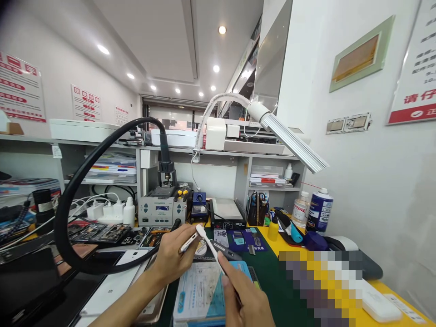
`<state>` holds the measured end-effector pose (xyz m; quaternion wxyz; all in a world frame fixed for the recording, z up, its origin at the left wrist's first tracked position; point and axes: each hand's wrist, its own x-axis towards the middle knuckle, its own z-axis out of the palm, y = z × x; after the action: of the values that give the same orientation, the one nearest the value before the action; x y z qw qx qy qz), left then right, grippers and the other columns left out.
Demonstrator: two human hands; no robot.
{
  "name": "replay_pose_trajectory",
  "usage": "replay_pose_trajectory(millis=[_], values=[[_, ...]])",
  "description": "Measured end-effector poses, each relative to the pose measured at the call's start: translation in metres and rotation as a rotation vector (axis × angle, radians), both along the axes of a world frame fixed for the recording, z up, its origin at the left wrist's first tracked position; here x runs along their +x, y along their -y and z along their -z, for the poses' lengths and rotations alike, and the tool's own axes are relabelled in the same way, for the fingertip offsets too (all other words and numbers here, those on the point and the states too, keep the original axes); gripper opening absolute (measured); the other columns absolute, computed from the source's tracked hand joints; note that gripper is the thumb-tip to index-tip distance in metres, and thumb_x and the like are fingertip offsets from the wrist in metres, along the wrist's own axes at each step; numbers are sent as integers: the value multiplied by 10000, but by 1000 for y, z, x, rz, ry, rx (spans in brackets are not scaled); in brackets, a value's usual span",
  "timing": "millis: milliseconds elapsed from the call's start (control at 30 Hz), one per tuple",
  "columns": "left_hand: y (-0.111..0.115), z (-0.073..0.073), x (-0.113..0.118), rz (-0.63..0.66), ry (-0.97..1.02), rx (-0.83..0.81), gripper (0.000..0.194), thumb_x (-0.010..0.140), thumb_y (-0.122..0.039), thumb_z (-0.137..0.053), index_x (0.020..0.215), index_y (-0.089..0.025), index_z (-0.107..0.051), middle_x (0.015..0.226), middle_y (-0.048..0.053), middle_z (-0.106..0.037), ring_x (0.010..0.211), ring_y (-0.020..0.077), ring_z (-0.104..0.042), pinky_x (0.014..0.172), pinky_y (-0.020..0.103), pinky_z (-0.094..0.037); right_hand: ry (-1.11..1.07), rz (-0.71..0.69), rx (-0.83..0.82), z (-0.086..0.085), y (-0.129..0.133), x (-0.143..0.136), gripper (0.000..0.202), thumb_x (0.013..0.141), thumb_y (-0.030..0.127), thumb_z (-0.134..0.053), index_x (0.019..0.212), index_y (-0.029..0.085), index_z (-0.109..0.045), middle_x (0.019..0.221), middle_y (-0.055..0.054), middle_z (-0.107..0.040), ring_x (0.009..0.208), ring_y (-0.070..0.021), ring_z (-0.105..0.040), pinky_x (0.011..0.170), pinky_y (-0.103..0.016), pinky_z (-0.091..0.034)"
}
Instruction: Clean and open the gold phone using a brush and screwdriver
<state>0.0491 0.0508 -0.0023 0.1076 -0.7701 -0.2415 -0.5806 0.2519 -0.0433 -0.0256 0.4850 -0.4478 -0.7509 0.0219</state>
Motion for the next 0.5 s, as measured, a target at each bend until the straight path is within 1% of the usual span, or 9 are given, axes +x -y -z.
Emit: replay_pose_trajectory(millis=[67, 167, 267, 333, 400, 500], values=[[0, 0, -1, -3, 0, 6, 318, 915, -96, -583, 1218, -185, -625, 947, 86, -737, 785, 187, -692, 667, 283, -561, 5, -16, -17, -2, 0, 2, 393, 1009, 388, -493, 1367, 322, -643, 690, -31, -721, 442, -142, -619, 443, -170, -533], [0, 0, -2, -6, -6, 21, 322, 911, -99, -591, 1219, -186, -628, 964, 90, -740, 795, 187, -699, 677, 283, -568, -20, -24, -56, -2, -2, 2, 406, 1018, 373, -478, 1396, 319, -614, 719, -33, -725, 508, -158, -657, 462, -181, -542], [-1, -2, -2, -9, -9, 28, 325, 908, -92, -592, 1221, -174, -627, 963, 94, -742, 799, 190, -706, 679, 284, -571, -10, -71, -30, -2, -3, 1, 406, 1024, 365, -461, 1395, 308, -615, 724, -38, -725, 536, -169, -666, 469, -197, -538], [-1, -3, -3, -12, -10, 32, 327, 907, -89, -592, 1222, -173, -628, 981, 101, -746, 811, 195, -708, 675, 286, -569, -14, -72, -4, -1, -4, 1, 406, 1025, 365, -451, 1382, 286, -627, 714, -42, -723, 542, -176, -663, 468, -208, -532], [-2, -4, -3, -14, -12, 28, 320, 912, -91, -590, 1217, -178, -633, 992, 104, -748, 816, 197, -708, 672, 287, -566, -1, -62, 24, -2, -5, 0, 406, 1033, 351, -424, 1374, 275, -632, 675, -31, -700, 508, -168, -630, 446, -214, -508], [-1, -3, -5, -15, -9, 19, 328, 917, -90, -590, 1230, -180, -629, 991, 102, -749, 813, 196, -705, 671, 290, -563, 79, -110, 67, -11, -7, 2, 426, 1041, 294, -384, 1410, 273, -596, 634, -10, -639, 471, -154, -564, 430, -227, -460]])
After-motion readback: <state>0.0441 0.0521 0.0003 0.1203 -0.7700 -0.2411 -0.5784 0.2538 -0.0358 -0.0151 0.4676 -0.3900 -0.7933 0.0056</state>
